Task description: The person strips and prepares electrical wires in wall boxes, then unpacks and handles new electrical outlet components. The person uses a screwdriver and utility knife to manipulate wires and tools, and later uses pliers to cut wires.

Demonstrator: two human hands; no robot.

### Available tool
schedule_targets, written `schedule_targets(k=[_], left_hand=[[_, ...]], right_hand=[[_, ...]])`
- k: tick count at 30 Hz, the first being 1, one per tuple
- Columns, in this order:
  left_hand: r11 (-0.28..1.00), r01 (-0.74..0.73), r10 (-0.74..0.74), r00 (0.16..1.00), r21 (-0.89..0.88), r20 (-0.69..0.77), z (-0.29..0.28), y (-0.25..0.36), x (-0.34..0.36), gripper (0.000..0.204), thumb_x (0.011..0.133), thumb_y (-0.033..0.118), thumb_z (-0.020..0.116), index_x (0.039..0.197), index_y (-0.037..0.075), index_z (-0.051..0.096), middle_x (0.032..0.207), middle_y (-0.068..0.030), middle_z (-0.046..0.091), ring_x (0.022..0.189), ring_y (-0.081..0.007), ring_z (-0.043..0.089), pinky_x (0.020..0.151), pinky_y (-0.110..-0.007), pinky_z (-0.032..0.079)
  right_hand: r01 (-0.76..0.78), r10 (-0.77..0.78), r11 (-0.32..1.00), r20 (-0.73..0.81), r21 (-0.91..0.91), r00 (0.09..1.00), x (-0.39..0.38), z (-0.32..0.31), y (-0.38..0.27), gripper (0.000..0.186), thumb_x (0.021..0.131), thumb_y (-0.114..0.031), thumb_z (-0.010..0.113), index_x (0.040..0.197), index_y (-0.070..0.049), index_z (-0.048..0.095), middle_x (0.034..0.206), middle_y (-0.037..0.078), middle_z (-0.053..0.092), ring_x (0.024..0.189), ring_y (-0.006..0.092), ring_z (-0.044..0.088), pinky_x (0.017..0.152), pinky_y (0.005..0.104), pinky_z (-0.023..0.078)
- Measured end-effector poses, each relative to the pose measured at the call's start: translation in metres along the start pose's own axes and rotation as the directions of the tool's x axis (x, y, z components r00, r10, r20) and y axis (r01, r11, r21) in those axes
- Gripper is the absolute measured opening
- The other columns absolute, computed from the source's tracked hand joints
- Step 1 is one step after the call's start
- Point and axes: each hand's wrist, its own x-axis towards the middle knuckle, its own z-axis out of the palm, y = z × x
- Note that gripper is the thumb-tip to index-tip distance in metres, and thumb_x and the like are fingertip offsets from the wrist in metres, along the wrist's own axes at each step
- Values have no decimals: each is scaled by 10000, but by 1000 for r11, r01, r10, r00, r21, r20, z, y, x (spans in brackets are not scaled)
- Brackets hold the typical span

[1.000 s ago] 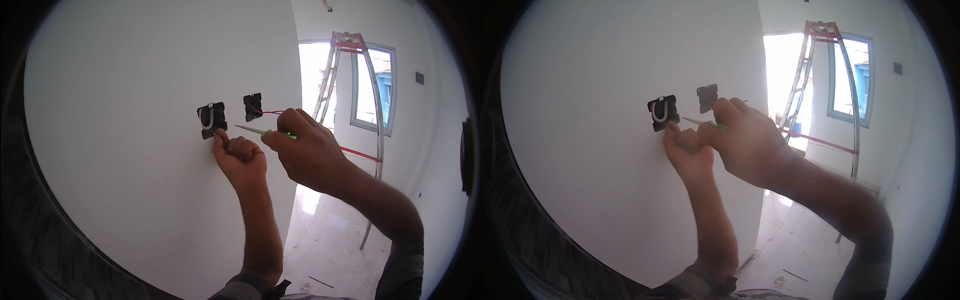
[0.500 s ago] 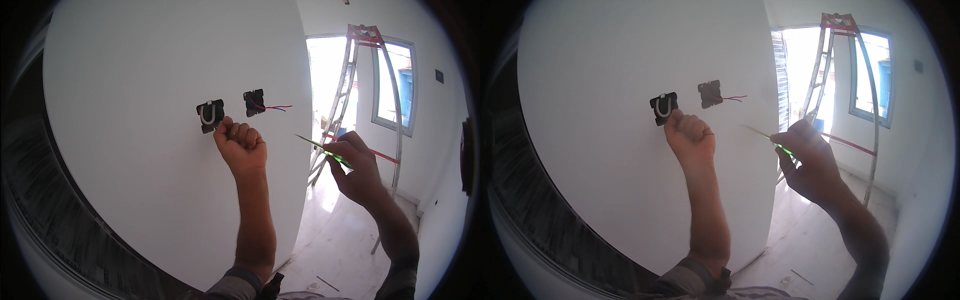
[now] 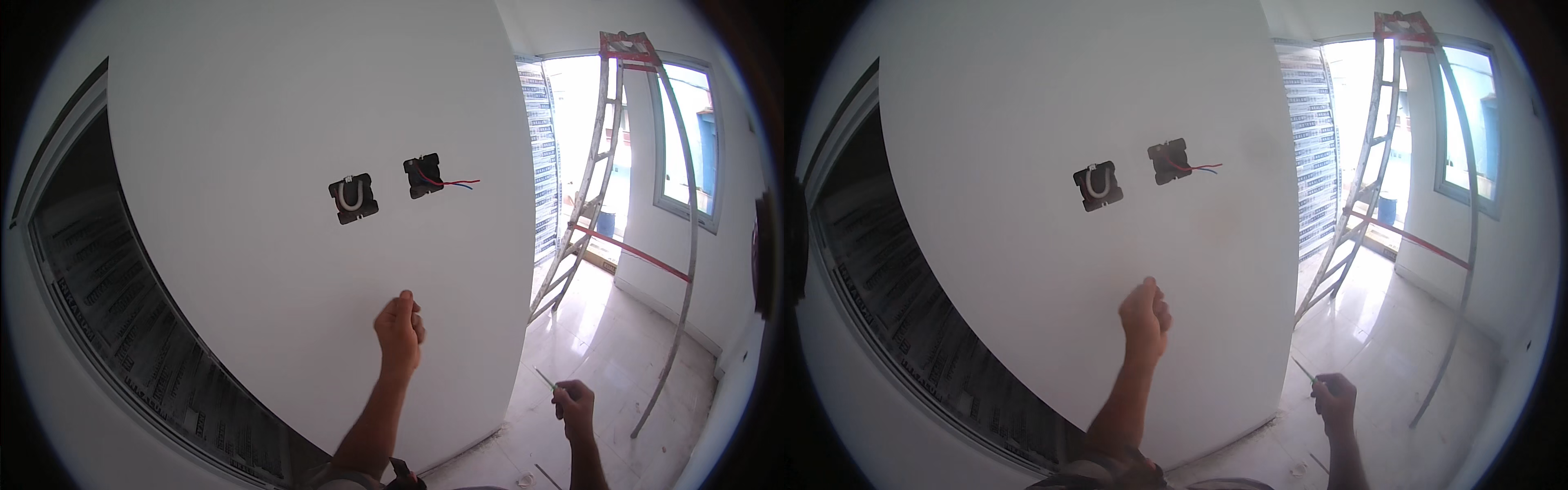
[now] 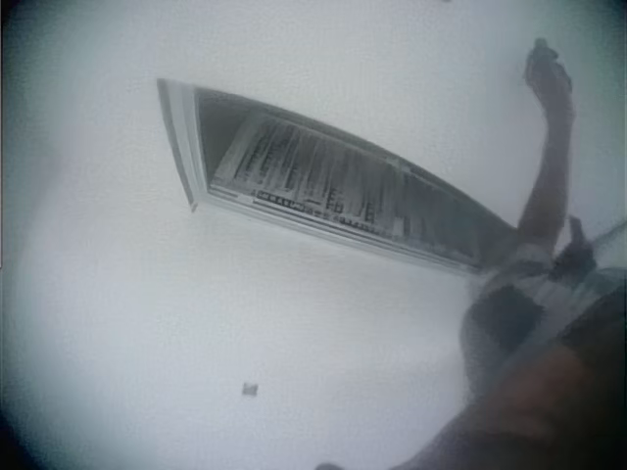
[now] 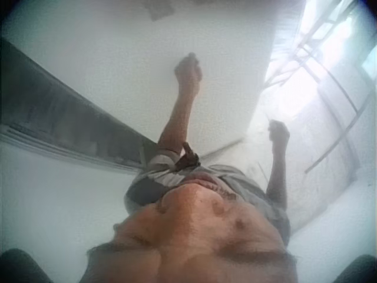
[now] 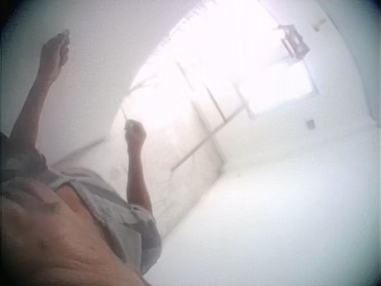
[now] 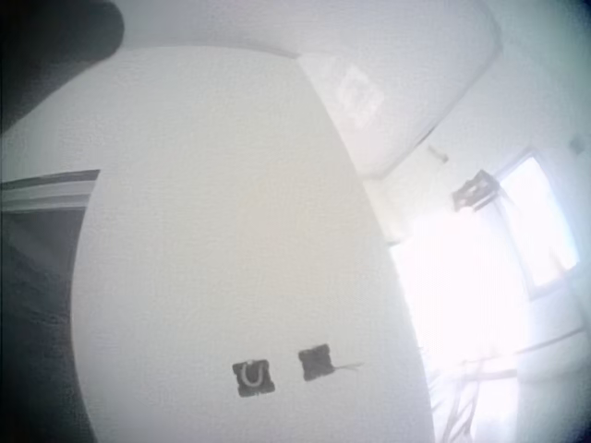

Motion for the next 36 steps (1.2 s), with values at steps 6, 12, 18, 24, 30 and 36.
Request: schedule_targets(k=[6,12,18,24,30,36], left_hand=[[-92,-516,733,544,852,409,-13,100,68,209,921,228,745,1005,41,706,618,-53,597,499,-170,541,532,-313,463],[-280,-314,620,662,907,421,18,129,74,238,932,277,702,986,45,708,780,-133,724,672,-318,703,625,-418,559],[-285,-357,617,642,890,455,20,132,88,153,859,171,706,880,20,698,703,-158,685,631,-321,672,608,-419,528],[-249,-309,634,665,918,396,19,136,81,142,829,157,720,855,26,670,684,-131,681,602,-315,661,597,-433,514],[-395,-315,453,750,863,482,26,141,77,262,894,275,726,1055,74,676,778,-93,730,704,-279,718,664,-421,576],[-285,-279,266,896,917,356,46,169,76,421,812,310,827,1159,96,722,1006,-170,749,950,-315,729,843,-428,570]], right_hand=[[-264,265,963,-12,59,964,-29,-15,87,142,867,-42,670,947,72,643,688,127,629,443,125,513,371,258,383],[-362,361,932,19,28,932,-32,-24,128,148,861,-35,673,957,71,637,693,132,636,448,128,521,365,262,388],[-340,339,940,70,-8,938,-29,-25,139,147,861,-34,678,955,71,637,688,127,636,441,129,522,362,265,391],[-364,365,931,42,-34,930,-23,-29,151,165,851,-48,686,951,76,640,672,126,633,426,126,518,352,264,388],[-401,401,916,-14,-13,916,-25,-41,168,184,830,-56,689,945,82,649,654,131,638,411,126,519,338,269,387],[-410,410,912,-25,3,912,-26,-40,168,173,828,-50,681,936,83,651,654,132,637,408,127,515,338,268,384]])
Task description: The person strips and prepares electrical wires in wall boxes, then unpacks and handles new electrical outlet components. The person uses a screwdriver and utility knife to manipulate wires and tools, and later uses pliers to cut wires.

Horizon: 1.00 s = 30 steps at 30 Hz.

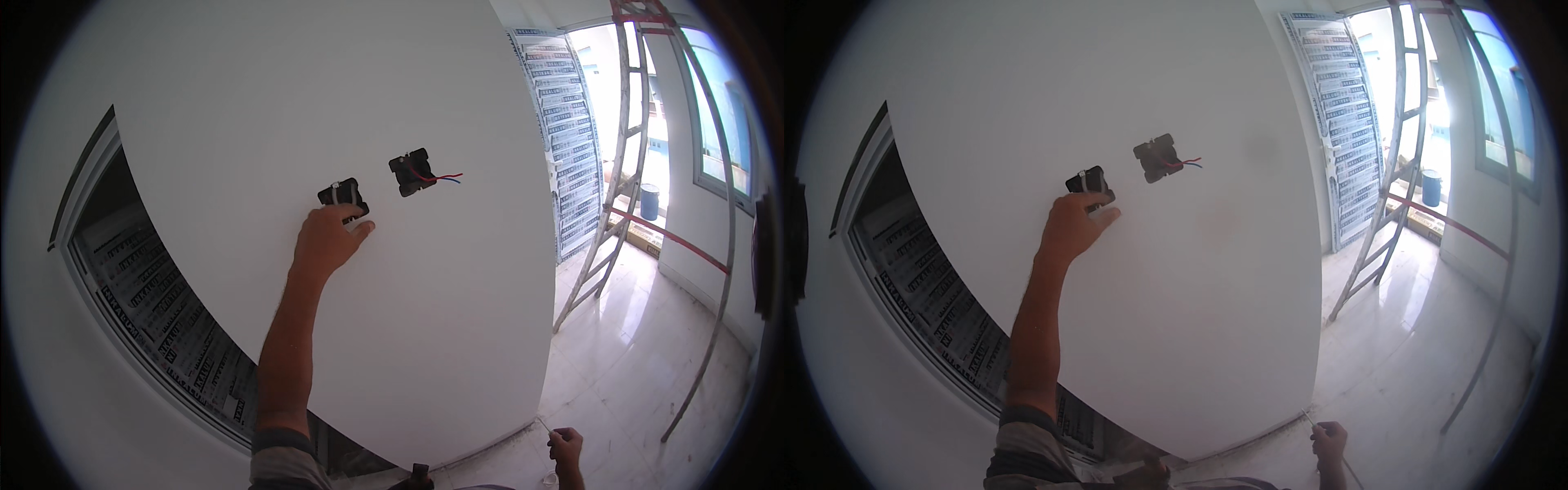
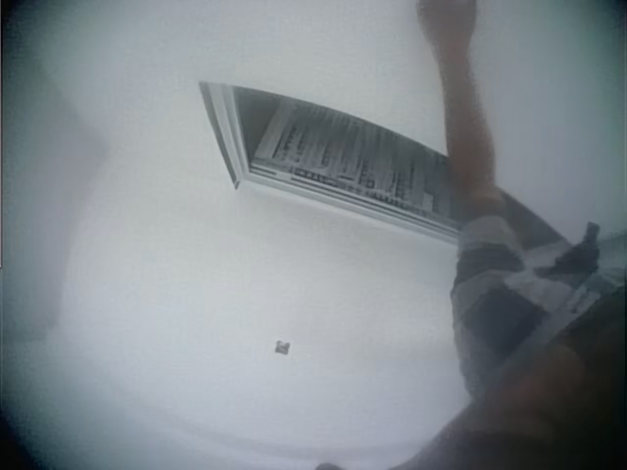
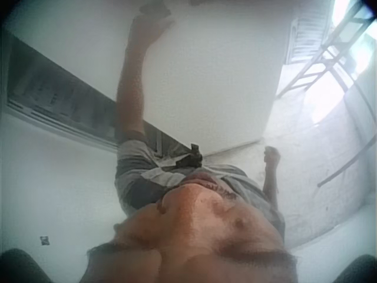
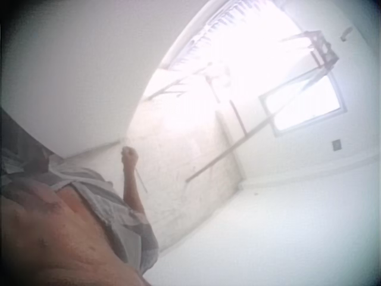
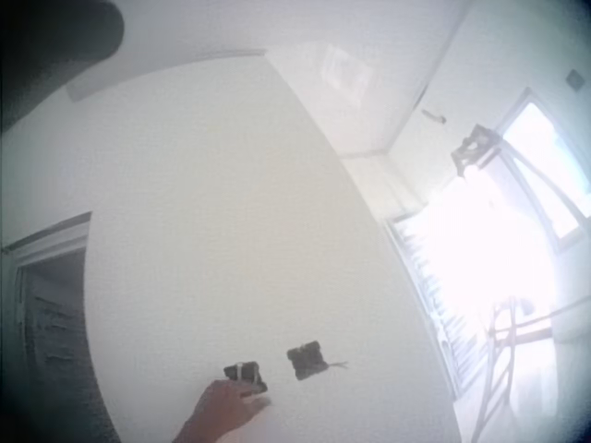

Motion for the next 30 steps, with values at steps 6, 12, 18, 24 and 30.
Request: schedule_targets(k=[6,12,18,24,30], left_hand=[[991,-111,121,984,78,-128,14,-6,-6,319,812,291,829,968,29,738,890,-157,746,815,-258,712,788,-366,556],[930,-75,23,989,-361,-145,9,-21,0,324,902,319,758,977,9,700,637,0,589,516,-118,473,516,-316,394],[-100,151,-229,958,-983,170,45,6,-19,273,964,266,675,1027,0,666,606,85,255,502,-50,215,459,-242,176],[-412,102,-230,950,-905,212,72,18,-25,267,973,238,651,1093,-1,651,626,86,216,525,-58,172,469,-251,149],[-574,104,-97,976,-812,193,72,30,-18,313,984,274,648,1132,-2,666,631,95,225,539,-55,188,485,-249,159]], right_hand=[[-1,1,1000,11,18,1000,1,3,1,175,822,-48,679,936,82,652,663,140,642,413,129,517,338,268,376],[-2,0,999,62,35,998,2,13,-2,180,857,-65,669,955,84,640,676,156,647,417,136,508,351,270,377],[270,-294,951,182,148,938,-3,69,-150,150,911,-86,649,878,42,577,687,178,666,407,84,447,349,250,315],[869,-842,483,326,103,430,-65,169,-356,220,924,-71,690,1135,-24,649,734,3,612,672,65,549,624,238,445],[988,-920,-150,370,-22,-132,-106,261,-463,189,924,-72,679,1108,-31,691,809,86,707,712,133,671,684,297,525]])
